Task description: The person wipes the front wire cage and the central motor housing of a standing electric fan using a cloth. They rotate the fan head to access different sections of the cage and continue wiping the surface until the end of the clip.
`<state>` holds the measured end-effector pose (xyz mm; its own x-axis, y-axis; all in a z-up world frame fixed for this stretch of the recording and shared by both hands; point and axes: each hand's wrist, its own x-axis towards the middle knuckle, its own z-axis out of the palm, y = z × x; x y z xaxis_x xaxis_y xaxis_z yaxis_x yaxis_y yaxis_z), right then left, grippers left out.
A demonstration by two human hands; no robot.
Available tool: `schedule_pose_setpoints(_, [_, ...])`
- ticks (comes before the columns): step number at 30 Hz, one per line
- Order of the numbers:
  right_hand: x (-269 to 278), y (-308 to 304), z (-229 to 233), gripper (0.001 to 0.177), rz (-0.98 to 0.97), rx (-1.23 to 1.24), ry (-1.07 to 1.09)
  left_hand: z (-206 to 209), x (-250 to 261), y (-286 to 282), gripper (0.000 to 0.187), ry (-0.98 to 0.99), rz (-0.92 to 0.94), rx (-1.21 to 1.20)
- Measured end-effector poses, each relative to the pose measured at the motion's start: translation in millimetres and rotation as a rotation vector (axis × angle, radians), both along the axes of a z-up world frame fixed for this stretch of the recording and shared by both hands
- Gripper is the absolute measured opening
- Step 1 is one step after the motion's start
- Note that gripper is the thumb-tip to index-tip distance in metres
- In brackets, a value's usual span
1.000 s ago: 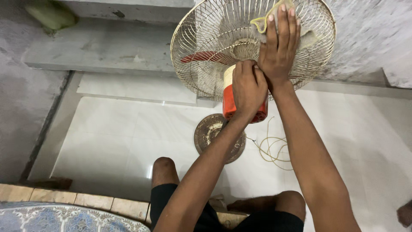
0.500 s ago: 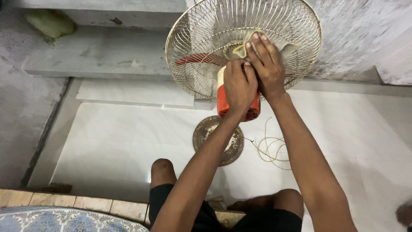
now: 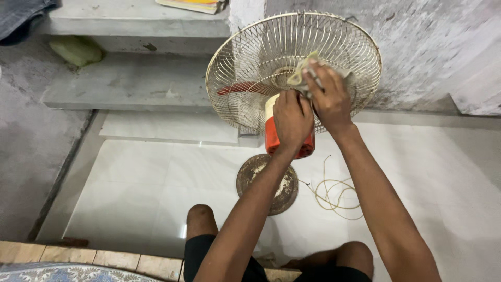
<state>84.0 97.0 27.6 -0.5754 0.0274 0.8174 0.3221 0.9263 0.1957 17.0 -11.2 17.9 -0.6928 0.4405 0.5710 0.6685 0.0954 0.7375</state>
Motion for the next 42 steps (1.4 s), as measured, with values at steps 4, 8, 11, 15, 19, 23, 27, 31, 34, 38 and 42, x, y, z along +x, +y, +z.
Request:
schedule_pose_setpoints(4, [-20.0,26.1,24.8,0.039,-0.106,0.045,0.129,-1.2,-0.1,0.8,0.016,0.032,-0.004,-0.025])
schedule_pose_setpoints(8, [-34.8,34.6,65.9,0.040,-0.075,-0.049,0.124,-0.6,-0.2,0.4,0.014,0.034,-0.019,-0.016])
schedule_pose_setpoints(11, [-46.8,43.4,85.6,0.037,0.003,-0.162,0.091,-0.9,-0.2,2.2,0.014,0.030,-0.020,-0.002])
schedule_pose_setpoints(15, [-57.1,54.4,90.9,0.031,0.046,-0.329,0.073,-1.0,-1.1,0.2,0.014,0.007,-0.040,-0.004])
schedule_pose_setpoints(19, [-56.6,39.2,74.2,0.034,-0.014,-0.246,0.148,0.2,-0.8,-1.8,0.014,-0.009,-0.059,0.024])
schedule_pose_setpoints(23, [-50.0,31.2,54.1,0.039,-0.009,-0.111,0.173,-0.3,-1.8,-2.5,0.015,-0.044,-0.066,0.032])
schedule_pose_setpoints(27, [-50.9,41.6,24.5,0.040,-0.119,-0.009,0.139,-1.2,-0.2,-4.1,0.016,-0.057,-0.069,0.066])
schedule_pose_setpoints(31, [-44.7,51.2,-11.0,0.046,-0.161,0.048,0.076,-1.8,-0.9,-4.2,0.018,-0.048,-0.048,0.090])
schedule_pose_setpoints(34, [-41.9,53.1,-27.5,0.047,-0.155,0.103,0.042,0.0,-2.5,-2.4,0.019,-0.043,-0.048,0.068])
schedule_pose_setpoints(38, [-26.5,34.9,-29.0,0.052,-0.098,0.061,-0.017,4.3,-1.5,-3.5,0.023,-0.032,-0.053,0.062])
schedule_pose_setpoints(42, [-21.0,19.4,-17.3,0.050,-0.082,0.068,-0.030,7.0,-1.0,-4.9,0.027,-0.051,-0.048,0.044])
